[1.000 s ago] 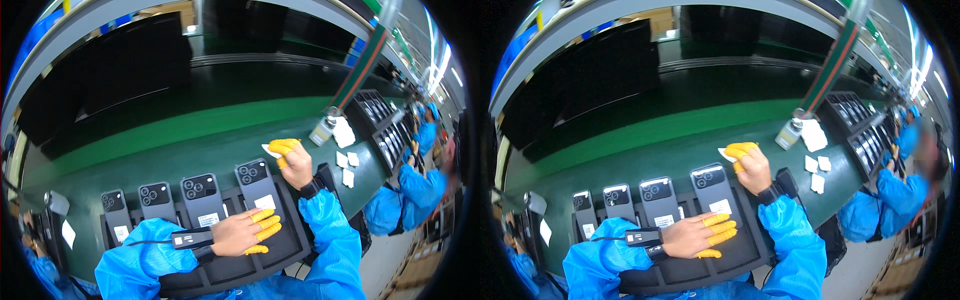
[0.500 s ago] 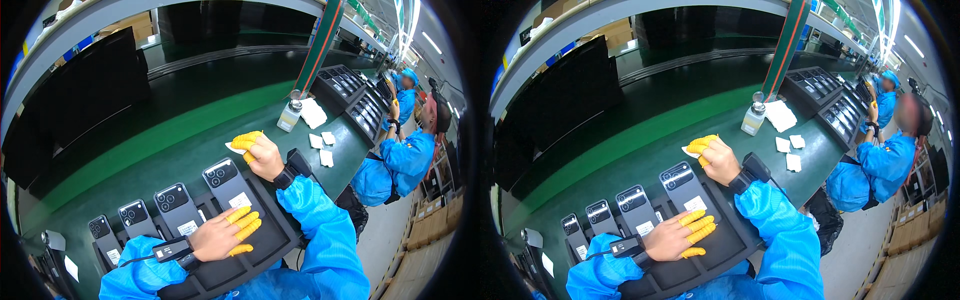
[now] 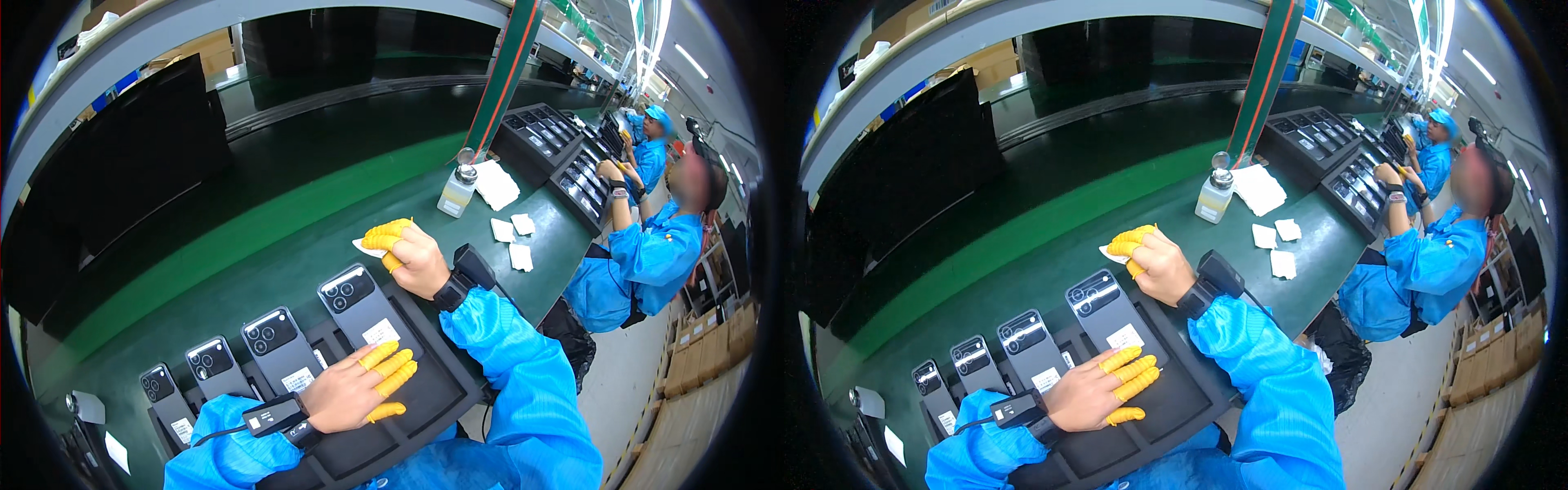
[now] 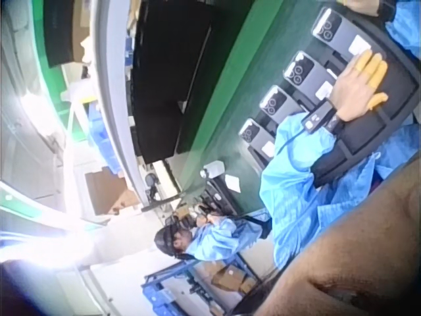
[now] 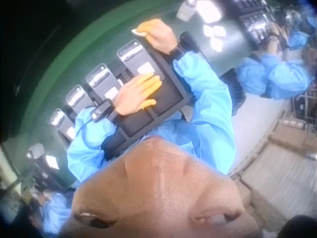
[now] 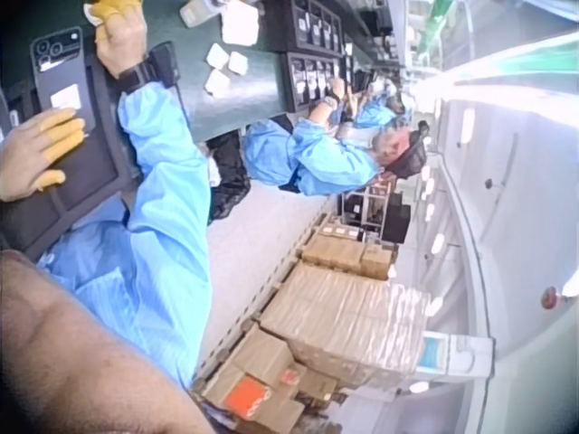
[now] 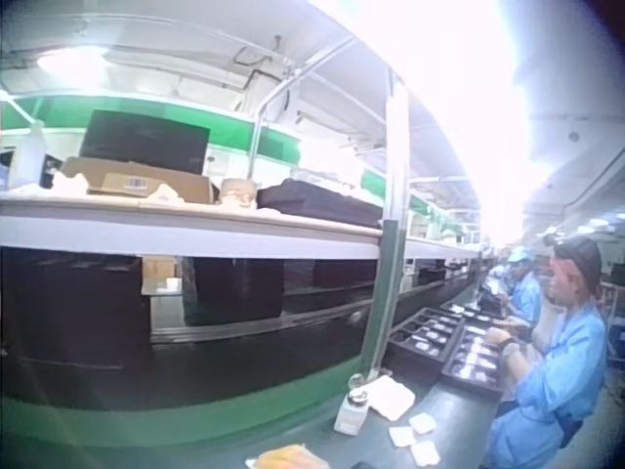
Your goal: Cleaning the back and camera lenses of multiple smartphones in a foam tray using a cloth.
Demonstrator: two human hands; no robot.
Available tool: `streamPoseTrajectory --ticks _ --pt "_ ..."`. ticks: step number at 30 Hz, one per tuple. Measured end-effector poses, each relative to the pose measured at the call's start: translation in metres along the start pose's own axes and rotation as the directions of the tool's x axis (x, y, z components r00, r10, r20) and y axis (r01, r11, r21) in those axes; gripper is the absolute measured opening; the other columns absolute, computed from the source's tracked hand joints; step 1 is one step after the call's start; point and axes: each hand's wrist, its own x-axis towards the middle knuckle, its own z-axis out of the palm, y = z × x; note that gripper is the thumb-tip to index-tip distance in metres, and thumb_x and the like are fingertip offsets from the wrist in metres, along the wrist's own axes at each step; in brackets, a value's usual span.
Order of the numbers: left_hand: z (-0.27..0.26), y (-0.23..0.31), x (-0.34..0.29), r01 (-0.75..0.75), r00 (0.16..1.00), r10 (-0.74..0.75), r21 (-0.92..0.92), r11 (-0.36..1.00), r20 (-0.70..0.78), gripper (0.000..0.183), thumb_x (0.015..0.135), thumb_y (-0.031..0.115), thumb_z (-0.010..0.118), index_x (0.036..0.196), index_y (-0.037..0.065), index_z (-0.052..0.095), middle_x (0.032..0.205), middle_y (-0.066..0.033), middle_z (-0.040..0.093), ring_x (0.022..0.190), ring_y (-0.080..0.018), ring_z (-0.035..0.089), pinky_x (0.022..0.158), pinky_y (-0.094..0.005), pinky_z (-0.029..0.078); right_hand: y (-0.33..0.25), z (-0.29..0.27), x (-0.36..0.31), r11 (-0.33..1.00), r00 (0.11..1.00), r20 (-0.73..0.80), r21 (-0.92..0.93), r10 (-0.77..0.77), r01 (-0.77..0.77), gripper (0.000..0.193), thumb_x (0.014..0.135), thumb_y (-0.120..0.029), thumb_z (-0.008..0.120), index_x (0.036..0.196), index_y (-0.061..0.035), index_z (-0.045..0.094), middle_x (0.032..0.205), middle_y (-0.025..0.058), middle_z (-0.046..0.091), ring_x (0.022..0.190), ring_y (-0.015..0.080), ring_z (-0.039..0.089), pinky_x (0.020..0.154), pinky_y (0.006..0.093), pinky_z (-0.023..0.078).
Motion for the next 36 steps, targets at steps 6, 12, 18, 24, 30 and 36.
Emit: streamPoseTrajectory --ticks 6,12,18,24,30,36 --pt "0.0004 -0.0001 -0.0002 -0.005 1.000 0.005 0.019 1.000 -0.006 0.060 0.091 0.050 0.053 0.137 0.010 0.050 0.138 -0.0070 0.053 0.131 -0.0260 0.046 0.113 -0.0385 0.032 -0.0019 0.0000 0.0021 1.000 1.000 -0.002 0.016 -0.008 0.008 0.030 0.069 0.010 0.061 0.097 0.0010 0.069 0.098 0.0126 0.068 0.092 0.0302 0.064 0.085 0.0372 0.050" --pt "0.0001 0.0002 -0.0014 0.001 1.000 -0.001 0.004 1.000 -0.021 0.060 0.091 0.050 0.053 0.137 0.011 0.050 0.138 -0.0067 0.052 0.131 -0.0261 0.046 0.113 -0.0386 0.033 0.0003 0.0027 -0.0007 1.000 1.000 -0.003 0.017 -0.002 0.002 0.031 0.069 0.010 0.061 0.097 0.0008 0.069 0.099 0.0119 0.068 0.093 0.0299 0.064 0.085 0.0376 0.050" --pt "0.0006 0.0007 -0.0022 0.005 1.000 -0.005 -0.010 1.000 -0.029 0.061 0.091 0.049 0.052 0.139 0.011 0.047 0.142 -0.0068 0.049 0.132 -0.0262 0.045 0.113 -0.0380 0.032 0.0000 0.0019 -0.0004 1.000 0.999 0.021 -0.003 0.027 -0.027 0.027 0.073 0.006 0.061 0.097 -0.0022 0.070 0.094 0.0128 0.067 0.089 0.0312 0.063 0.085 0.0401 0.049" --pt "0.0038 -0.0003 -0.0033 0.013 0.999 -0.014 -0.027 1.000 -0.029 0.062 0.092 0.050 0.051 0.139 0.010 0.047 0.143 -0.0074 0.047 0.133 -0.0265 0.044 0.113 -0.0374 0.032 -0.0014 0.0015 0.0022 1.000 1.000 0.009 -0.007 0.028 -0.028 0.027 0.072 0.007 0.061 0.096 -0.0012 0.069 0.095 0.0134 0.067 0.090 0.0319 0.063 0.084 0.0401 0.049" --pt "0.0055 -0.0010 -0.0026 -0.012 0.999 0.011 -0.023 1.000 -0.051 0.061 0.092 0.050 0.051 0.137 0.009 0.048 0.142 -0.0083 0.048 0.133 -0.0266 0.044 0.113 -0.0374 0.032 -0.0016 0.0001 0.0005 0.999 1.000 0.010 -0.032 0.024 -0.024 0.026 0.070 0.008 0.063 0.094 -0.0008 0.070 0.094 0.0138 0.067 0.088 0.0331 0.063 0.079 0.0391 0.051" --pt "0.0078 -0.0006 -0.0039 -0.019 0.997 0.017 -0.029 0.999 -0.070 0.060 0.092 0.050 0.051 0.135 0.008 0.050 0.142 -0.0086 0.048 0.132 -0.0267 0.045 0.113 -0.0375 0.032 0.0001 0.0022 -0.0030 0.998 0.999 0.016 -0.046 0.031 -0.030 0.022 0.071 0.007 0.064 0.091 0.0004 0.069 0.090 0.0141 0.066 0.084 0.0331 0.063 0.079 0.0397 0.051"
